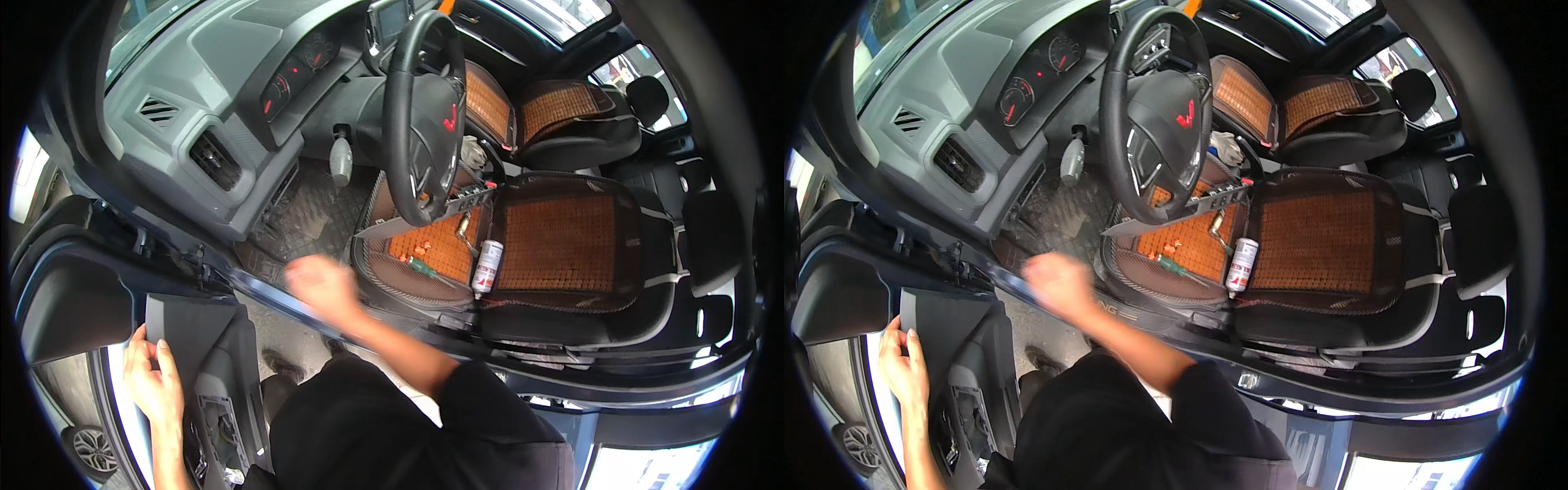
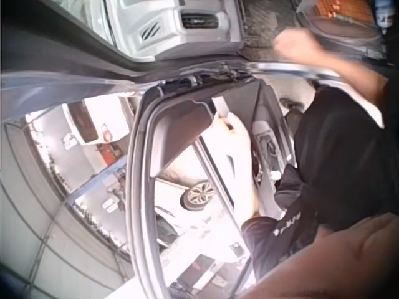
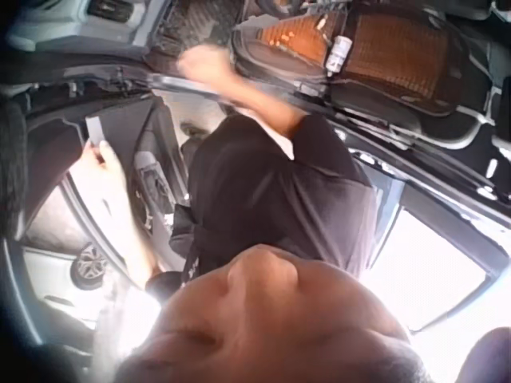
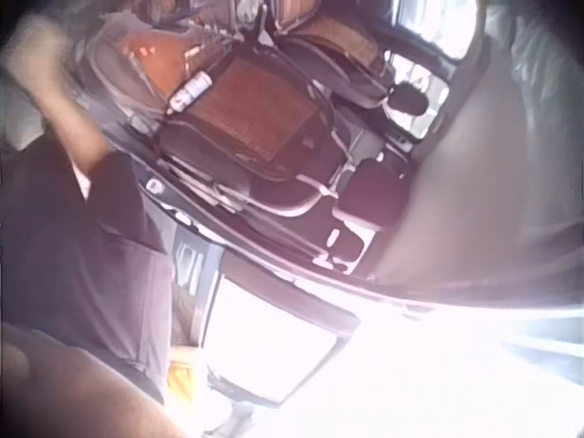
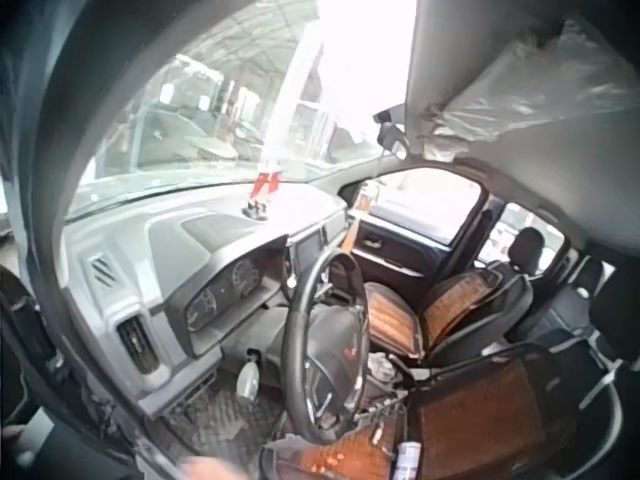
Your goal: The person installs a car door panel by aligning it with the door frame and pressing it into place. They secure the panel by inserting fasteners and clips along the edges, then connect wiring and test the door handle.
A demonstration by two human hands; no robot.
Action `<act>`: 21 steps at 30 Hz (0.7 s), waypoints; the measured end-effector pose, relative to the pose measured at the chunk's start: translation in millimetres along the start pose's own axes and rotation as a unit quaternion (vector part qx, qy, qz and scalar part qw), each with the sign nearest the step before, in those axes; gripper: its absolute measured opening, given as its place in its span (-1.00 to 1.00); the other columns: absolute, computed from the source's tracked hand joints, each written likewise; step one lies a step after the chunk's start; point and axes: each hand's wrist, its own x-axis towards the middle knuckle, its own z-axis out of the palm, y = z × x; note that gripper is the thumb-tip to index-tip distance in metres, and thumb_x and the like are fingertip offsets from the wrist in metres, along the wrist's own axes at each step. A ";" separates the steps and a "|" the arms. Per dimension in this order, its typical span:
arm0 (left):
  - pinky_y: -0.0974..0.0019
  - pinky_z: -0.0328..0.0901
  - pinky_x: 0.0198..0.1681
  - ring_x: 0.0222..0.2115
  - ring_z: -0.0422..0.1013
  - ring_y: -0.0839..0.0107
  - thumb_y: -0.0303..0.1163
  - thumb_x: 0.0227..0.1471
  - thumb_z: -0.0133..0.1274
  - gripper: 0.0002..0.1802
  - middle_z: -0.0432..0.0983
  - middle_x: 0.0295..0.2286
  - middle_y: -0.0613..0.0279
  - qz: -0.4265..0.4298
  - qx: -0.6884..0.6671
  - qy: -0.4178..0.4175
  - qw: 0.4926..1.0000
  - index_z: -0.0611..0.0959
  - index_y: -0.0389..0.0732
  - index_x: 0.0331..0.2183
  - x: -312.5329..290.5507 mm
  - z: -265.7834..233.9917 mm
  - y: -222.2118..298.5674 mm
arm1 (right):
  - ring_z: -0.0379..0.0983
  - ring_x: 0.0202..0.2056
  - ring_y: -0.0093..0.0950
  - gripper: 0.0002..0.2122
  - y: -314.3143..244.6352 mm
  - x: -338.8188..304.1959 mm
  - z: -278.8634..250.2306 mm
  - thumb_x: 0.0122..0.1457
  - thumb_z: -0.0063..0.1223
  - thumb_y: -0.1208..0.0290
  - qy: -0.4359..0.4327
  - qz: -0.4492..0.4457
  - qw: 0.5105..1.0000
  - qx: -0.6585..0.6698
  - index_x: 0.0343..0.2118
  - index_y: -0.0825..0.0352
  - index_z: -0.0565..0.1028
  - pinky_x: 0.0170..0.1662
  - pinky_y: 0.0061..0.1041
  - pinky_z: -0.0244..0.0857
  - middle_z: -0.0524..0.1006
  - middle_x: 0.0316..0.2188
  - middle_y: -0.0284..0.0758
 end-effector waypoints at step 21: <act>0.20 0.36 -0.35 -0.44 0.44 0.14 -0.42 -0.29 0.16 -0.78 0.54 -0.27 -0.09 0.109 0.031 0.086 0.990 0.49 -0.28 -0.75 1.0 4.5 -0.3 | 0.48 -0.33 -0.03 -0.80 216.8 -23.3 -237.1 0.02 0.01 0.40 0.027 0.180 0.817 -0.547 -0.33 0.39 0.49 -0.27 -0.14 0.35 0.54 -0.44 -0.02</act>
